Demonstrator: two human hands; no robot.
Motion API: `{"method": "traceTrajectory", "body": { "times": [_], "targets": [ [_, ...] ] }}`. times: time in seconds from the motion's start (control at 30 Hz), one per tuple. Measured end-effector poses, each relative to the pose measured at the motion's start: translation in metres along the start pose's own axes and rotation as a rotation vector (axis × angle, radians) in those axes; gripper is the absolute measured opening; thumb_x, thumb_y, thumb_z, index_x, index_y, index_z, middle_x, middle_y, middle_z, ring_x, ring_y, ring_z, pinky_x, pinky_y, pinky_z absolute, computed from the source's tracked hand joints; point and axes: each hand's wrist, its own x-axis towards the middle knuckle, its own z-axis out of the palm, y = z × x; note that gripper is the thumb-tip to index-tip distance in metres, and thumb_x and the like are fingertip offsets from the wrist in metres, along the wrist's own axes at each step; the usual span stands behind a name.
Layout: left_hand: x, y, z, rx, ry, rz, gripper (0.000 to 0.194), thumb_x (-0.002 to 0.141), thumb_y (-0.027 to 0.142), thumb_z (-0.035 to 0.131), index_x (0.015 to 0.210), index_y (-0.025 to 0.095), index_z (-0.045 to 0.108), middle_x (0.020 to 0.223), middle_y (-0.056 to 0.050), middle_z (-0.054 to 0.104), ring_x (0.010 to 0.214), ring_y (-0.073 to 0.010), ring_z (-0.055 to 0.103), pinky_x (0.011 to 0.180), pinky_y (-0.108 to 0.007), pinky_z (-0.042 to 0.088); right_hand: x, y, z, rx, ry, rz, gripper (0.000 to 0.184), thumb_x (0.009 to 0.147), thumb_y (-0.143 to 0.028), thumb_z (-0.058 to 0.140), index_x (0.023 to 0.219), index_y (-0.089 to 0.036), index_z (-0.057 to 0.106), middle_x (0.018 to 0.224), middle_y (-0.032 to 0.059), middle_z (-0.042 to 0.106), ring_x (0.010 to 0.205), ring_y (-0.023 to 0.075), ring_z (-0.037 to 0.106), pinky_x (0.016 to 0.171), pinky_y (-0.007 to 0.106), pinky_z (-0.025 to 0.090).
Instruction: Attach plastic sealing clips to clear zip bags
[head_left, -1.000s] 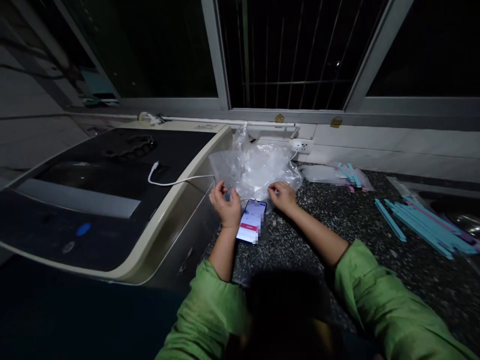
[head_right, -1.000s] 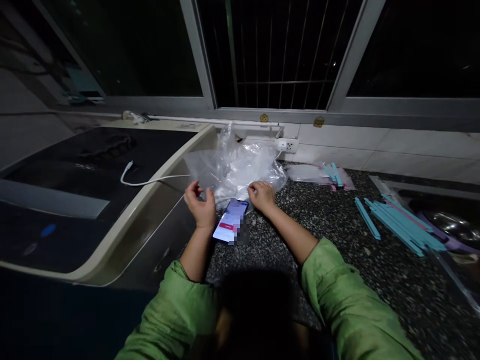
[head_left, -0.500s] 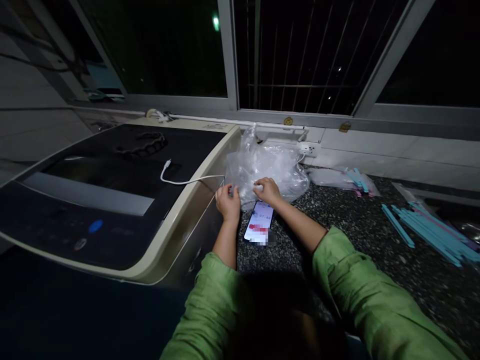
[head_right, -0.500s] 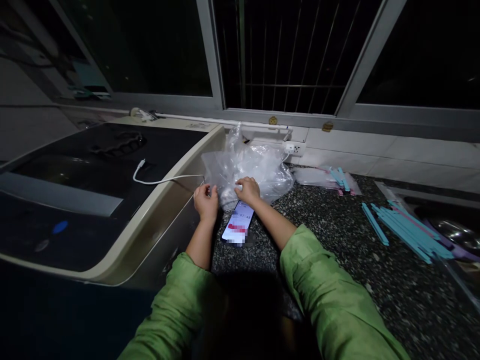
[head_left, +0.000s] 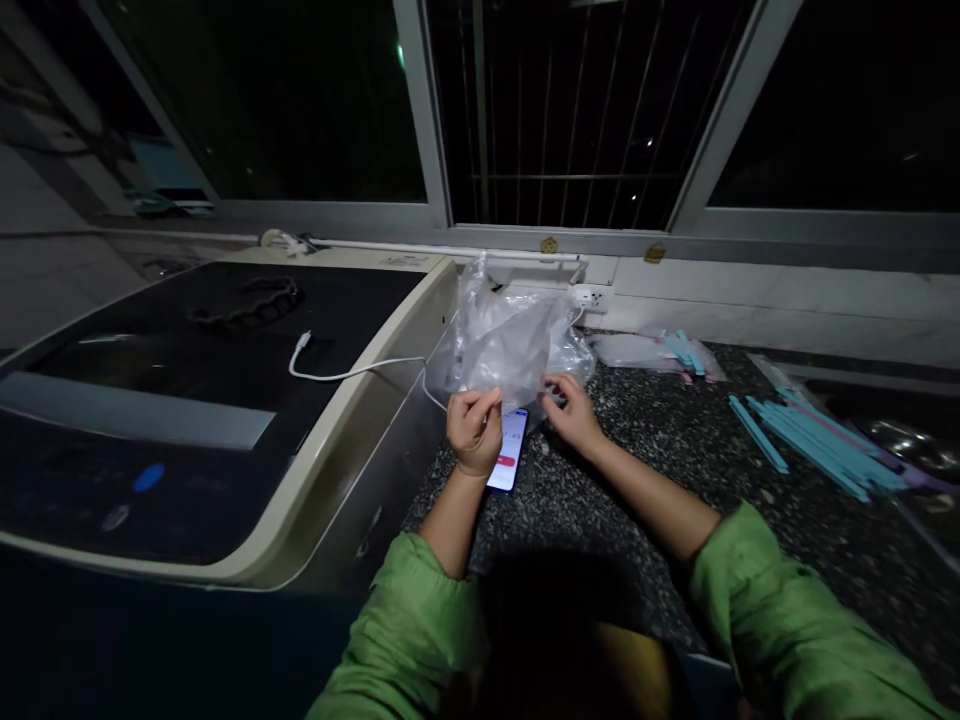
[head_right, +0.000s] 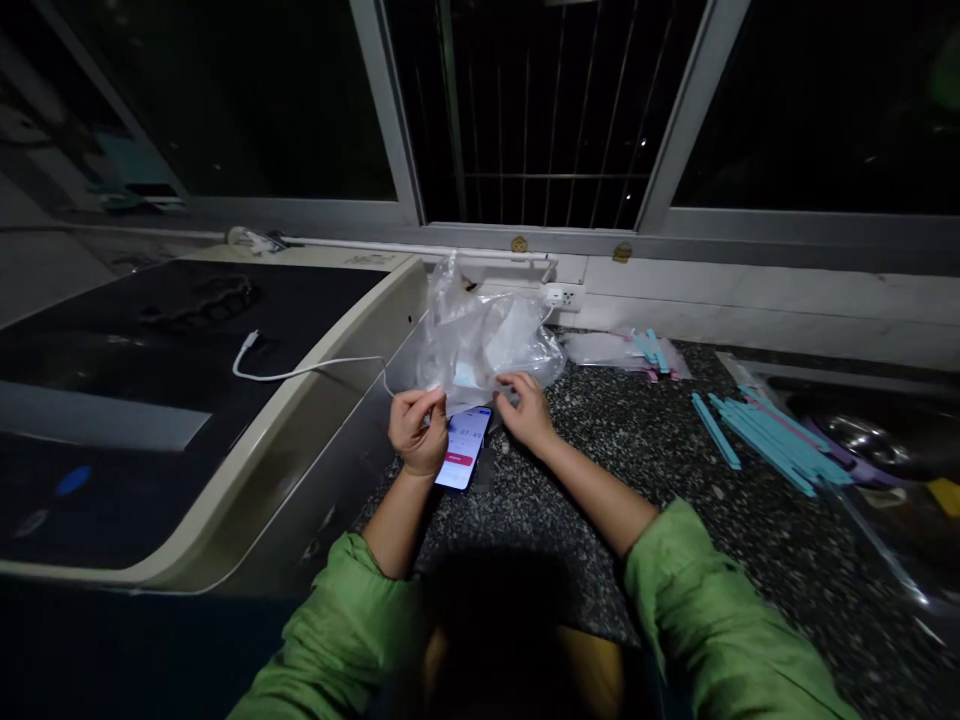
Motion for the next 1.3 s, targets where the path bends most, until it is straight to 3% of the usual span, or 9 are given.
{"method": "traceTrajectory", "body": {
  "times": [0.13, 0.33, 0.43, 0.57, 0.7, 0.83, 1.0, 1.17, 1.3],
  "targets": [
    [-0.008, 0.038, 0.019, -0.197, -0.012, -0.050, 0.028, 0.078, 0.008, 0.059, 0.099, 0.025, 0.063, 0.068, 0.003, 0.050, 0.062, -0.0081, 0.048, 0.057, -0.020, 0.040, -0.033, 0.020, -0.053, 0.184, 0.039, 0.272, 0.029, 0.075, -0.045, 0.053, 0.087, -0.021, 0.063, 0.081, 0.0031, 0.064, 0.073, 0.0170, 0.056, 0.069, 0.031, 0.045],
    [-0.029, 0.093, 0.059, -0.417, -0.198, -0.014, 0.025, 0.079, 0.010, 0.057, 0.099, 0.024, 0.063, 0.065, 0.003, 0.051, 0.061, -0.0089, 0.047, 0.055, -0.021, 0.039, -0.066, 0.049, -0.123, 0.455, 0.111, 0.651, 0.035, 0.061, -0.056, 0.060, 0.063, -0.021, 0.059, 0.058, -0.0008, 0.060, 0.054, 0.0147, 0.051, 0.055, 0.028, 0.043],
    [-0.035, 0.109, 0.076, -0.450, -0.242, 0.043, 0.017, 0.081, 0.013, 0.055, 0.095, 0.022, 0.062, 0.067, 0.001, 0.054, 0.062, -0.0093, 0.049, 0.057, -0.022, 0.041, -0.073, 0.056, -0.152, 0.517, 0.186, 0.704, 0.030, 0.053, -0.050, 0.069, 0.062, -0.024, 0.059, 0.062, -0.0014, 0.064, 0.057, 0.0152, 0.055, 0.060, 0.030, 0.046],
    [-0.042, 0.113, 0.087, -0.396, -0.347, 0.094, 0.012, 0.084, 0.017, 0.050, 0.087, 0.020, 0.061, 0.068, -0.001, 0.057, 0.063, -0.0101, 0.052, 0.057, -0.023, 0.043, -0.073, 0.064, -0.177, 0.497, 0.127, 0.715, 0.032, 0.048, -0.050, 0.072, 0.060, -0.024, 0.060, 0.059, 0.0008, 0.064, 0.056, 0.0178, 0.056, 0.058, 0.033, 0.047],
    [-0.049, 0.103, 0.087, -0.363, -0.456, 0.040, 0.016, 0.085, 0.017, 0.044, 0.086, 0.021, 0.060, 0.074, -0.004, 0.061, 0.069, -0.0121, 0.057, 0.061, -0.026, 0.046, -0.074, 0.070, -0.181, 0.427, 0.047, 0.699, 0.036, 0.044, -0.054, 0.074, 0.058, -0.023, 0.062, 0.060, 0.0020, 0.065, 0.055, 0.0186, 0.056, 0.057, 0.034, 0.046],
    [-0.051, 0.094, 0.085, -0.331, -0.386, -0.047, 0.011, 0.084, 0.018, 0.047, 0.085, 0.021, 0.058, 0.075, -0.004, 0.060, 0.070, -0.0124, 0.057, 0.063, -0.027, 0.046, -0.079, 0.066, -0.176, 0.421, -0.056, 0.680, 0.042, 0.045, -0.059, 0.072, 0.063, -0.021, 0.065, 0.059, 0.0009, 0.065, 0.054, 0.0162, 0.054, 0.051, 0.030, 0.043],
    [-0.046, 0.090, 0.081, -0.310, -0.315, -0.101, 0.008, 0.084, 0.018, 0.049, 0.086, 0.020, 0.056, 0.076, -0.003, 0.058, 0.070, -0.0117, 0.055, 0.064, -0.026, 0.045, -0.079, 0.053, -0.173, 0.460, -0.180, 0.785, 0.038, 0.052, -0.054, 0.071, 0.061, -0.017, 0.065, 0.057, 0.0005, 0.064, 0.052, 0.0129, 0.054, 0.048, 0.025, 0.039],
    [-0.041, 0.089, 0.078, -0.278, -0.212, -0.074, 0.009, 0.084, 0.014, 0.050, 0.089, 0.020, 0.055, 0.078, -0.002, 0.057, 0.072, -0.0108, 0.056, 0.065, -0.025, 0.044, -0.082, 0.047, -0.167, 0.533, -0.200, 0.822, 0.034, 0.052, -0.049, 0.073, 0.061, -0.017, 0.064, 0.054, 0.0013, 0.063, 0.050, 0.0124, 0.054, 0.047, 0.024, 0.041],
    [-0.041, 0.091, 0.076, -0.266, -0.248, -0.081, 0.010, 0.084, 0.014, 0.049, 0.090, 0.020, 0.054, 0.080, -0.002, 0.057, 0.073, -0.0114, 0.056, 0.065, -0.026, 0.044, -0.084, 0.046, -0.163, 0.611, -0.156, 0.855, 0.032, 0.051, -0.047, 0.074, 0.061, -0.018, 0.064, 0.060, 0.0022, 0.065, 0.054, 0.0130, 0.057, 0.048, 0.024, 0.043]
  ]
}}
